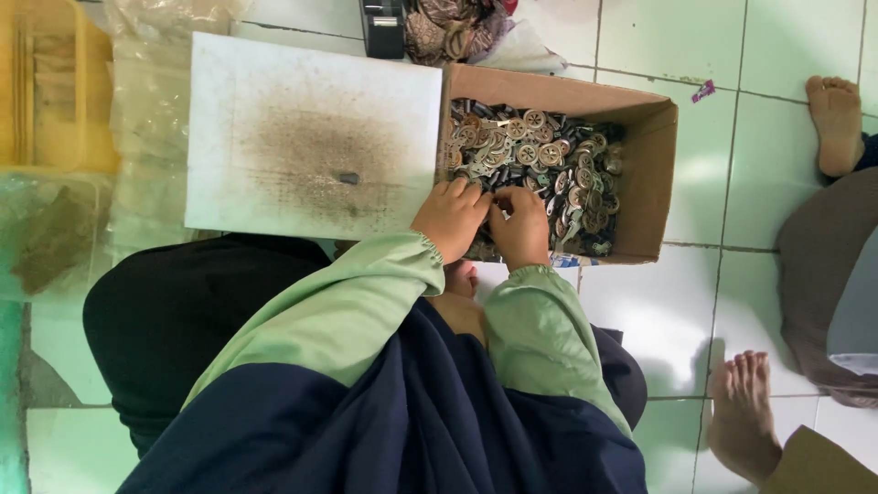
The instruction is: The person selects several metal components from a box, places them onto a white board, and then puts them into a small plastic bag.
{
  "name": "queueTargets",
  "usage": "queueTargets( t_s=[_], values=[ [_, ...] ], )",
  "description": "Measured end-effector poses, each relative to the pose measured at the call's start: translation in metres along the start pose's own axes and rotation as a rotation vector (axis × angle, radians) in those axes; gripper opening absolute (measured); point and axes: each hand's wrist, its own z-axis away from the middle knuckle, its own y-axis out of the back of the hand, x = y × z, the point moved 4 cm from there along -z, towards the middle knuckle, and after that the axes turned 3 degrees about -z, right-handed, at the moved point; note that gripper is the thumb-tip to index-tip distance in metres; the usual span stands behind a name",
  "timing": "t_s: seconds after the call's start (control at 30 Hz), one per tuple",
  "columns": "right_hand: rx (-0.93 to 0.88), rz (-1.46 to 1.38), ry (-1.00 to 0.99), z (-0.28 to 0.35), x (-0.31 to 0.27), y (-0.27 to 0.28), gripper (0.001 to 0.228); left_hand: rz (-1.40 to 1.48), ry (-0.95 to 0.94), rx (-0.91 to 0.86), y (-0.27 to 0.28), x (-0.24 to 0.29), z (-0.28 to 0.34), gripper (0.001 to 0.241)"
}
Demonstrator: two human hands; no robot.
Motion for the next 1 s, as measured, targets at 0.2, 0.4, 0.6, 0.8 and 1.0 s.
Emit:
queueTargets(
  t_s=[0.2,0.4,0.6,0.8,1.0],
  values=[
    [0.155,-0.142,0.07,-0.005,-0.074,-0.031,0.023,-0.042,0.097,0.404,0.05,-0.056,0.043,0.039],
    [0.126,-0.172,0.225,-0.037,-0.137,-0.103,0.016,-0.004,0.335,0.059,0.101,-0.129,0.101,0.039],
    [-0.009,0.096,0.077,-0.038,-0.163,-0.12,0.015,0.011,0.376,0.019,0.081,-0.16,0.118,0.038],
    [-0.075,0.224,0.068,-0.039,-0.162,-0.122,0.017,-0.011,0.345,0.042,0.088,-0.157,0.116,0.034],
    [0.063,0.057,0.157,-0.026,-0.143,-0.102,0.018,-0.074,0.285,0.101,0.099,-0.133,0.108,0.037]
  ],
)
